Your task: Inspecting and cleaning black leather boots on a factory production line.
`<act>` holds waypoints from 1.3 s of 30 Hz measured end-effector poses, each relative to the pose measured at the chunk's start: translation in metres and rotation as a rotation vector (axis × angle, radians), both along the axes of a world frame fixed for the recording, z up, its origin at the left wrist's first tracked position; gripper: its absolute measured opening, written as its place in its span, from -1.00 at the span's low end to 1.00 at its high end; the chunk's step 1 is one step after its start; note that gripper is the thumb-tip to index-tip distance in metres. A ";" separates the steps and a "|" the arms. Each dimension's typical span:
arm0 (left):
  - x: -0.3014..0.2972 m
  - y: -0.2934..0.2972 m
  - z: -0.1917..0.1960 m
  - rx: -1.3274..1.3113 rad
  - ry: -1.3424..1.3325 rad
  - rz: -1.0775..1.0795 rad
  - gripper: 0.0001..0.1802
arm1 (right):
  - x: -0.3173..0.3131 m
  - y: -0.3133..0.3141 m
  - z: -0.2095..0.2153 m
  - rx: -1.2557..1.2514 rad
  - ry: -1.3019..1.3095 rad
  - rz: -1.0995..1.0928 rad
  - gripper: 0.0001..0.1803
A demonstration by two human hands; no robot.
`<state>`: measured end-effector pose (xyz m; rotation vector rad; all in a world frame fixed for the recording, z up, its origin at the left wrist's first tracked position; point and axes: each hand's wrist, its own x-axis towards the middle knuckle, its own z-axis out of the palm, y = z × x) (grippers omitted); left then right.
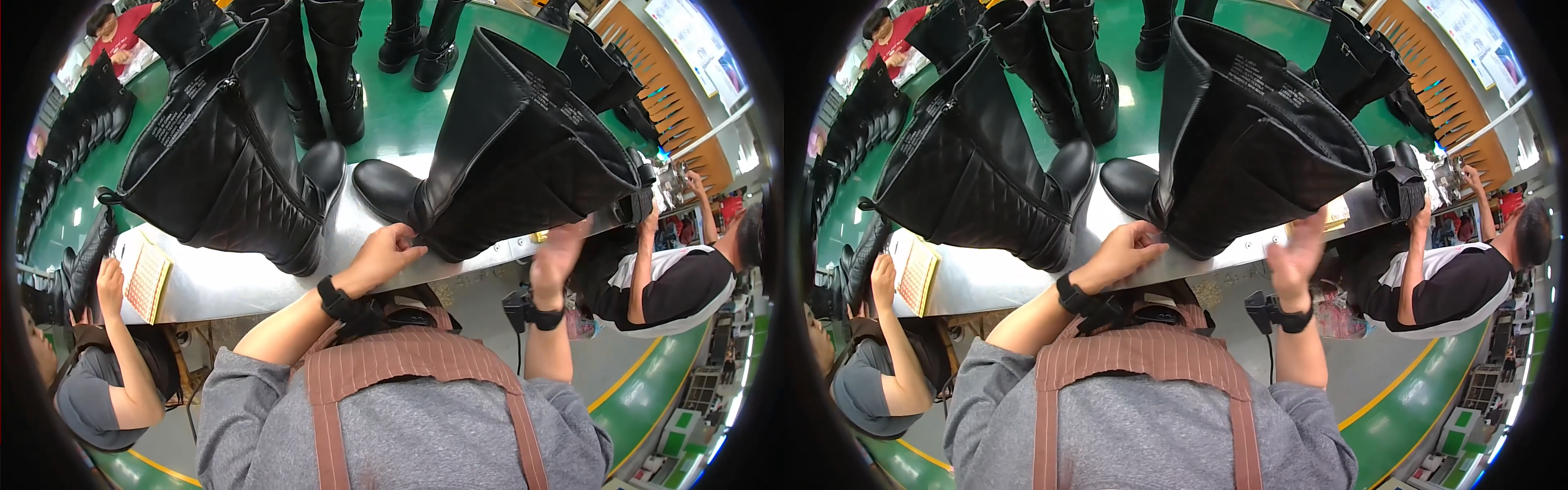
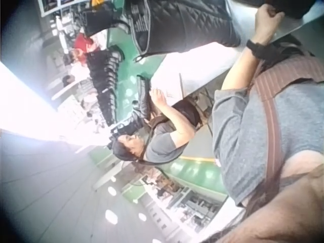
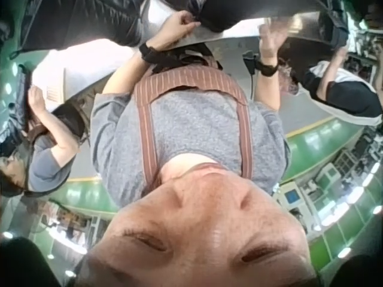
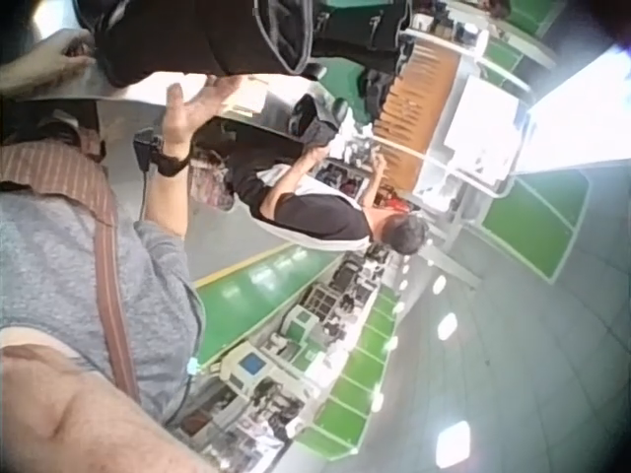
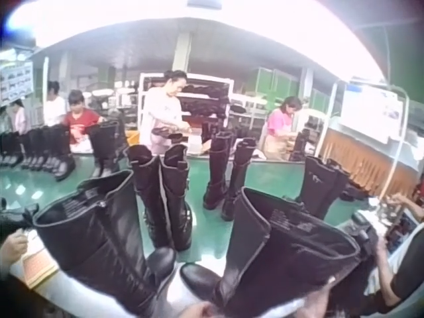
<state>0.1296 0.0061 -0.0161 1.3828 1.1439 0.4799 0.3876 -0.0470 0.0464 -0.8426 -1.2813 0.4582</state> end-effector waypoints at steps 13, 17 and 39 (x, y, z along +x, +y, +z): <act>-0.003 0.010 0.061 -0.311 -0.398 -0.188 -0.70 | -0.035 0.013 -0.050 -0.606 -0.373 0.262 -0.49; -0.029 0.000 0.176 0.137 -0.668 -0.197 -0.70 | -0.040 0.017 -0.046 -0.417 -0.426 0.227 -0.37; -0.157 -0.034 0.054 0.406 0.098 0.288 -0.49 | -0.081 0.025 -0.019 -0.556 -0.694 0.307 -0.21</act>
